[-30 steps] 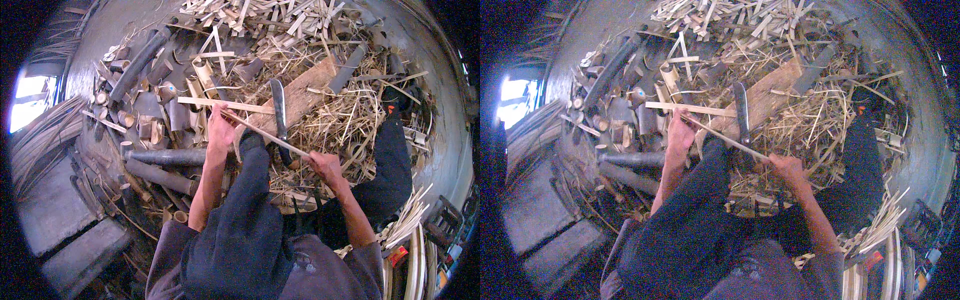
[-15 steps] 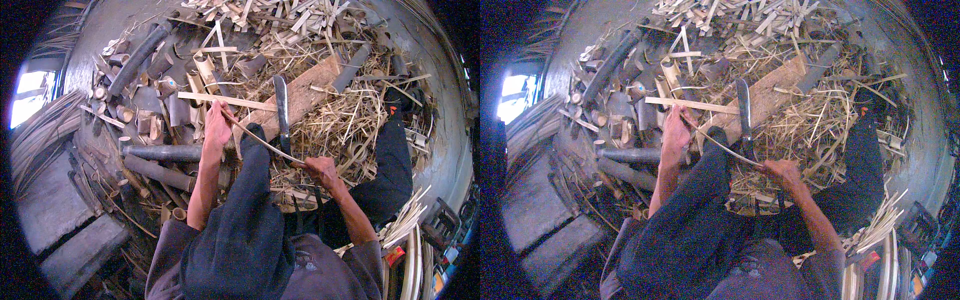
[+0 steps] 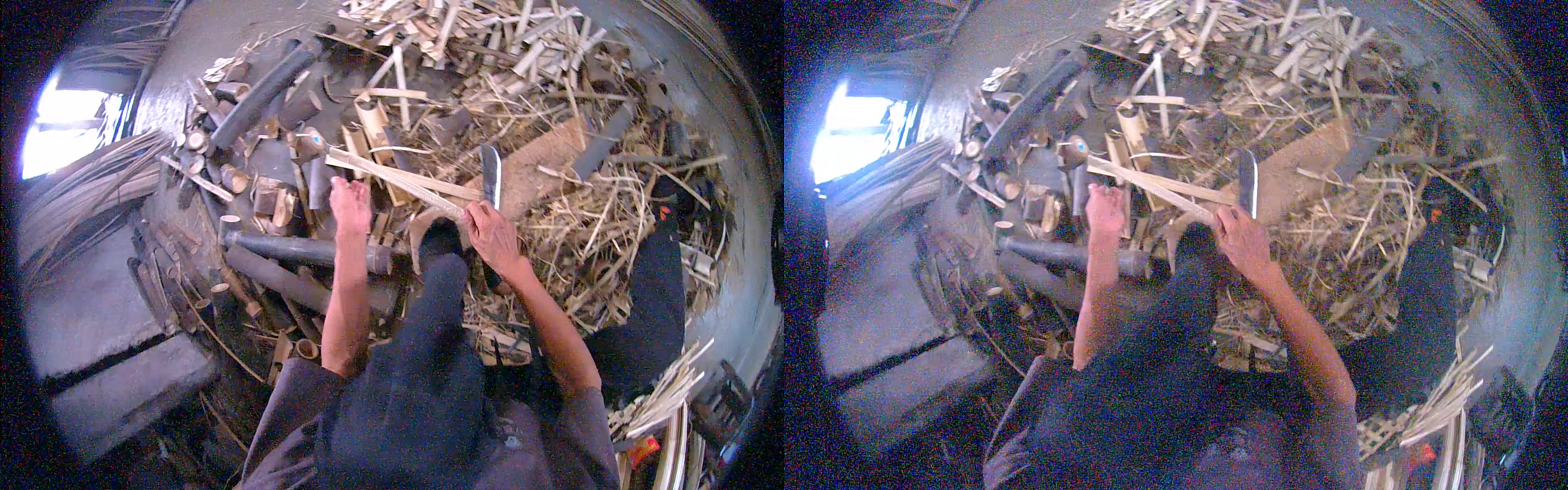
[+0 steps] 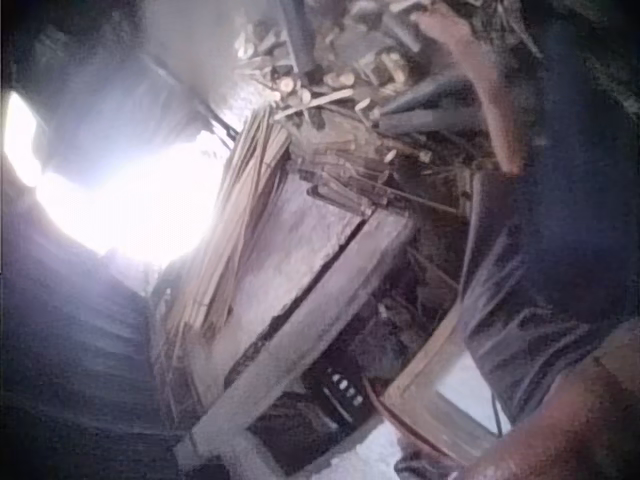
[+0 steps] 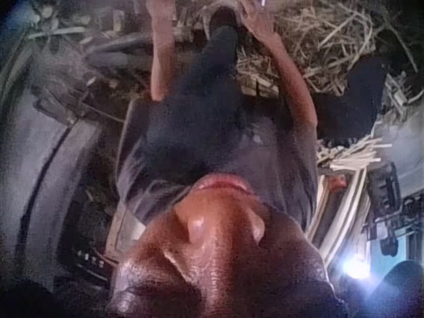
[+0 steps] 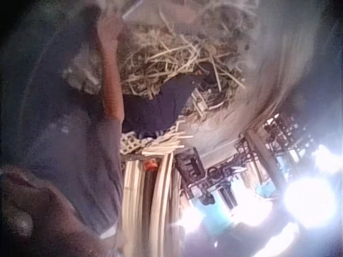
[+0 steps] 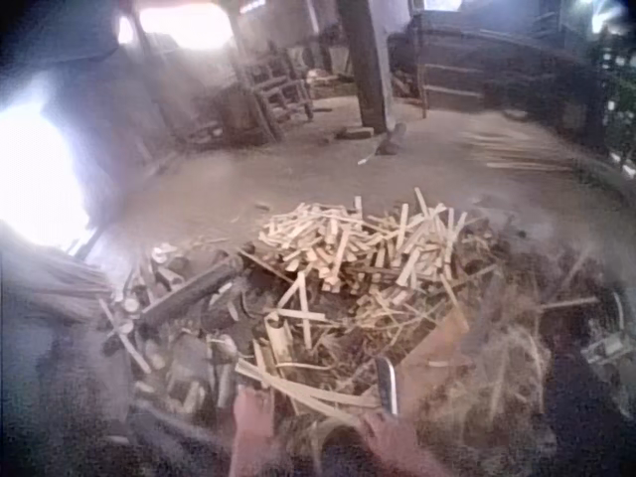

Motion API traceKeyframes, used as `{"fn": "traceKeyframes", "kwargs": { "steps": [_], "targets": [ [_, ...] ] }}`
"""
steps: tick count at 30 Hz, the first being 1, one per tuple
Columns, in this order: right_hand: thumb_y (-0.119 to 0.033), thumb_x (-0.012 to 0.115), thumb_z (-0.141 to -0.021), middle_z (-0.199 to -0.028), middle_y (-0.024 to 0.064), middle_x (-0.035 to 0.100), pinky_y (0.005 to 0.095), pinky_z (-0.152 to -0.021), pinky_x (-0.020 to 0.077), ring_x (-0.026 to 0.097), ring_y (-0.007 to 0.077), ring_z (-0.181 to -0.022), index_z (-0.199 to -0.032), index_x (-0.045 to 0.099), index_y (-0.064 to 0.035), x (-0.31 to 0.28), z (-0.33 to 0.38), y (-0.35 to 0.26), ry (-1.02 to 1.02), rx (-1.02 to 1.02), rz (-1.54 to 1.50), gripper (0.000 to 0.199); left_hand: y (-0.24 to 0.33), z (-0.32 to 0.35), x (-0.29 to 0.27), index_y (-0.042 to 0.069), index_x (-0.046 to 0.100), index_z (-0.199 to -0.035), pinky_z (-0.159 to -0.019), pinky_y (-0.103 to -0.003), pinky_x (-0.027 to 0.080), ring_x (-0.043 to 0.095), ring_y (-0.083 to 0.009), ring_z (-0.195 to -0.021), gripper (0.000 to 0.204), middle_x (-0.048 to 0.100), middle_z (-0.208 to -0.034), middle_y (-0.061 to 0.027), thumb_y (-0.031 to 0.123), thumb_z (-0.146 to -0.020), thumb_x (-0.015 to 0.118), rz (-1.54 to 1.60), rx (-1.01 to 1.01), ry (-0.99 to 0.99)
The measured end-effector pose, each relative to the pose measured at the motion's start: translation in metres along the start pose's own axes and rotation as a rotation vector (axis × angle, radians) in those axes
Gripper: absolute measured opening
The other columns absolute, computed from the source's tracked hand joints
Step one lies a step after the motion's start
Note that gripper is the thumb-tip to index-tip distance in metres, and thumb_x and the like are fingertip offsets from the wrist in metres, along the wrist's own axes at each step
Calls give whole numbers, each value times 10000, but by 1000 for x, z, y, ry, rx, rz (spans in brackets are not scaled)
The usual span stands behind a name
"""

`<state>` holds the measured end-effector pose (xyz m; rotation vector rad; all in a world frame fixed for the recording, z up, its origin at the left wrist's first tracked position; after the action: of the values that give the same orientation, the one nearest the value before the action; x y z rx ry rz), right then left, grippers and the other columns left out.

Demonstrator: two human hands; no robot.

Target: The person sits on the floor and uses a knife to shave thin strips from a piece of wood. They repeatedly scrape the blade along the wood to produce shavings, occasionally adjusting the wood and inspecting the strips.

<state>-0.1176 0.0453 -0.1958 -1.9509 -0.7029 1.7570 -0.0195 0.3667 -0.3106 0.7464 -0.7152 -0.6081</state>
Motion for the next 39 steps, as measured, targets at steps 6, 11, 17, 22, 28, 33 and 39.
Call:
{"fn": "traceKeyframes", "kwargs": {
  "steps": [6,11,17,22,28,33,39],
  "targets": [
    [-291,491,-946,-840,166,609,469,-621,493,608,395,-727,-954,548,-78,27,-31,7,-146,62,-101,221,-22,-26,27,89,424,-1296,-911,-415,434,498,-272,-1124,417,515,-1247,-117,372,-992,382,53,-137,-69],
    [-286,561,-914,-861,150,629,442,-613,481,612,372,-726,-977,572,-84,0,-19,1,-131,11,-141,211,-3,-6,56,78,484,-1150,-889,-464,463,533,-266,-984,293,527,-1032,-102,311,-974,458,262,-97,-89],
    [-126,671,-832,-912,111,627,372,-625,500,627,304,-760,-994,622,-106,-42,-19,-38,-28,-86,-214,170,96,46,104,73,489,-995,-792,-377,476,517,-185,-733,271,511,-770,-40,331,-989,405,472,238,-217],
    [-87,657,-825,-917,91,590,358,-668,506,611,284,-792,-1134,640,-210,-86,-13,-69,200,-228,-245,333,163,131,160,91,496,-1008,-736,-382,439,504,-196,-720,480,506,-763,-31,540,-968,332,549,264,-574],
    [-46,696,-803,-948,93,526,322,-637,480,573,226,-777,-1185,644,-195,-115,9,-68,316,-270,-122,414,163,165,177,122,472,-1122,-687,-352,469,505,-136,-737,262,512,-795,-8,309,-952,543,318,380,-516],
    [-20,696,-785,-958,89,524,303,-650,450,555,203,-795,-1209,625,-179,-127,25,-57,321,-243,-43,458,143,187,192,123,435,-1186,-700,-348,490,522,-131,-747,272,518,-831,-3,181,-948,554,278,358,-570],
    [-242,665,-827,-1100,102,526,421,-906,365,501,285,-1033,-1295,522,-166,-140,43,-46,259,-25,84,495,135,210,217,93,428,-1186,-694,-361,500,552,-152,-736,278,545,-816,-21,160,-947,552,243,347,-663]
  ]
}}
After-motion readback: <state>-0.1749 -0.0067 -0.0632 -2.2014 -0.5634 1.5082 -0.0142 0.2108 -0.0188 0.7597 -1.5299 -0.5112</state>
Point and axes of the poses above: each hand's wrist, its own z-axis away from the middle knuckle, its own x-axis out of the palm, y = z × x, the point moved 9 cm from there along -z, towards the middle knuckle
